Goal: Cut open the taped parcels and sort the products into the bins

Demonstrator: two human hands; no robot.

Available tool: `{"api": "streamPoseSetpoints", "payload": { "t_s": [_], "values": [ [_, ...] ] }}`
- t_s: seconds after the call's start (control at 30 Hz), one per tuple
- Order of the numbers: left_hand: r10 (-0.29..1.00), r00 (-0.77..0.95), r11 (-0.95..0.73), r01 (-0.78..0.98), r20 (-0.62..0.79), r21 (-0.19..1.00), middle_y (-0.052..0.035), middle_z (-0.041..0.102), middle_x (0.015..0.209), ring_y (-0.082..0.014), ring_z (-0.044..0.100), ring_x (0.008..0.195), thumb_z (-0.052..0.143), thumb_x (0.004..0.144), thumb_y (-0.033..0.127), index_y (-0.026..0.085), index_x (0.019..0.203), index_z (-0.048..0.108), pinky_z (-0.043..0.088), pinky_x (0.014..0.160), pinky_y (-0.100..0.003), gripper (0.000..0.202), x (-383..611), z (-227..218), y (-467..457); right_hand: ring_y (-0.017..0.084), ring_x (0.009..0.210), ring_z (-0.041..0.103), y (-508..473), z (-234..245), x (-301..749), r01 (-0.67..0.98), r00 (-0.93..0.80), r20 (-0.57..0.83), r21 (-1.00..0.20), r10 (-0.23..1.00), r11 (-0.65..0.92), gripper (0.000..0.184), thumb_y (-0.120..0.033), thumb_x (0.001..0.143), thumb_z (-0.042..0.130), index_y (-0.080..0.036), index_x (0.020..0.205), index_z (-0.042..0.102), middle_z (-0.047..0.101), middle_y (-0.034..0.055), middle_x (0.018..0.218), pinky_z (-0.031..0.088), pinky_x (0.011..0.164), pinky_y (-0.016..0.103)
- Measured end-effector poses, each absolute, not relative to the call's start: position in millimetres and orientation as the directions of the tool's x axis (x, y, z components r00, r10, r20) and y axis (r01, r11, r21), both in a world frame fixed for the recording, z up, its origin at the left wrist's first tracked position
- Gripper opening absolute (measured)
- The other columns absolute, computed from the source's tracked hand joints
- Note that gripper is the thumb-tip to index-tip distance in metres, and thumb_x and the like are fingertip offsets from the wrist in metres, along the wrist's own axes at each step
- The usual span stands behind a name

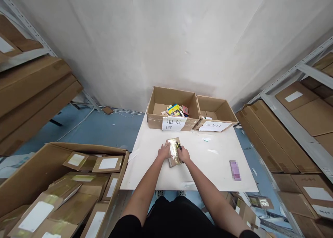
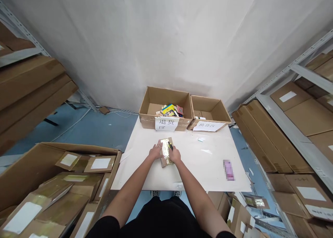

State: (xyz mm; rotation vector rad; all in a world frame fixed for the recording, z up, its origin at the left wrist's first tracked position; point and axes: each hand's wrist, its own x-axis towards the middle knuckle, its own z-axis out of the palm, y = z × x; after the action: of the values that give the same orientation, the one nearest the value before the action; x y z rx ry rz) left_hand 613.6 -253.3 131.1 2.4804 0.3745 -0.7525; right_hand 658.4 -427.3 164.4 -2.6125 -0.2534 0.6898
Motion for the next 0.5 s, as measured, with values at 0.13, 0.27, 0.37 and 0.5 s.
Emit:
{"api": "streamPoseSetpoints", "payload": {
  "t_s": [0.13, 0.27, 0.37, 0.5],
  "values": [
    [0.098, 0.803, -0.84, 0.384, -0.588, 0.384, 0.0025, -0.014, 0.176, -0.0424, 0.023, 0.158, 0.083, 0.066, 0.055, 0.041, 0.167, 0.009, 0.041, 0.117, -0.051, 0.126, 615, 133, -248, 0.026, 0.111, 0.071, -385, 166, 683, 0.118, 0.842, -0.478, -0.291, 0.252, -0.949, 0.034, -0.037, 0.107, 0.042, -0.019, 0.131, 0.058, 0.075, 0.0154, 0.121, 0.049, 0.083, 0.03],
    [0.098, 0.806, -0.841, 0.381, -0.584, 0.384, 0.0035, -0.016, 0.176, -0.0415, 0.033, 0.153, 0.08, 0.068, 0.048, 0.039, 0.168, 0.011, 0.047, 0.111, -0.049, 0.121, 613, 130, -250, 0.027, 0.11, 0.072, -364, 156, 691, 0.084, 0.827, -0.522, -0.254, 0.21, -0.964, 0.037, -0.04, 0.102, 0.055, -0.018, 0.133, 0.056, 0.075, 0.0171, 0.12, 0.051, 0.085, 0.032],
    [0.11, 0.814, -0.82, 0.399, -0.57, 0.411, 0.0029, -0.014, 0.176, -0.0421, 0.041, 0.147, 0.081, 0.066, 0.045, 0.038, 0.168, 0.015, 0.048, 0.108, -0.051, 0.122, 613, 127, -252, 0.029, 0.111, 0.072, -367, 147, 689, 0.035, 0.83, -0.518, -0.319, 0.206, -0.947, 0.046, -0.04, 0.092, 0.071, -0.019, 0.13, 0.058, 0.075, 0.0176, 0.118, 0.052, 0.088, 0.034],
    [0.136, 0.819, -0.778, 0.436, -0.557, 0.452, 0.0, -0.01, 0.177, -0.0436, 0.045, 0.143, 0.084, 0.06, 0.051, 0.038, 0.167, 0.02, 0.047, 0.107, -0.052, 0.125, 614, 124, -251, 0.033, 0.111, 0.072, -380, 138, 682, -0.051, 0.826, -0.51, -0.491, 0.239, -0.87, 0.053, -0.034, 0.074, 0.086, -0.021, 0.119, 0.063, 0.077, 0.017, 0.111, 0.053, 0.09, 0.039]
  ]
}}
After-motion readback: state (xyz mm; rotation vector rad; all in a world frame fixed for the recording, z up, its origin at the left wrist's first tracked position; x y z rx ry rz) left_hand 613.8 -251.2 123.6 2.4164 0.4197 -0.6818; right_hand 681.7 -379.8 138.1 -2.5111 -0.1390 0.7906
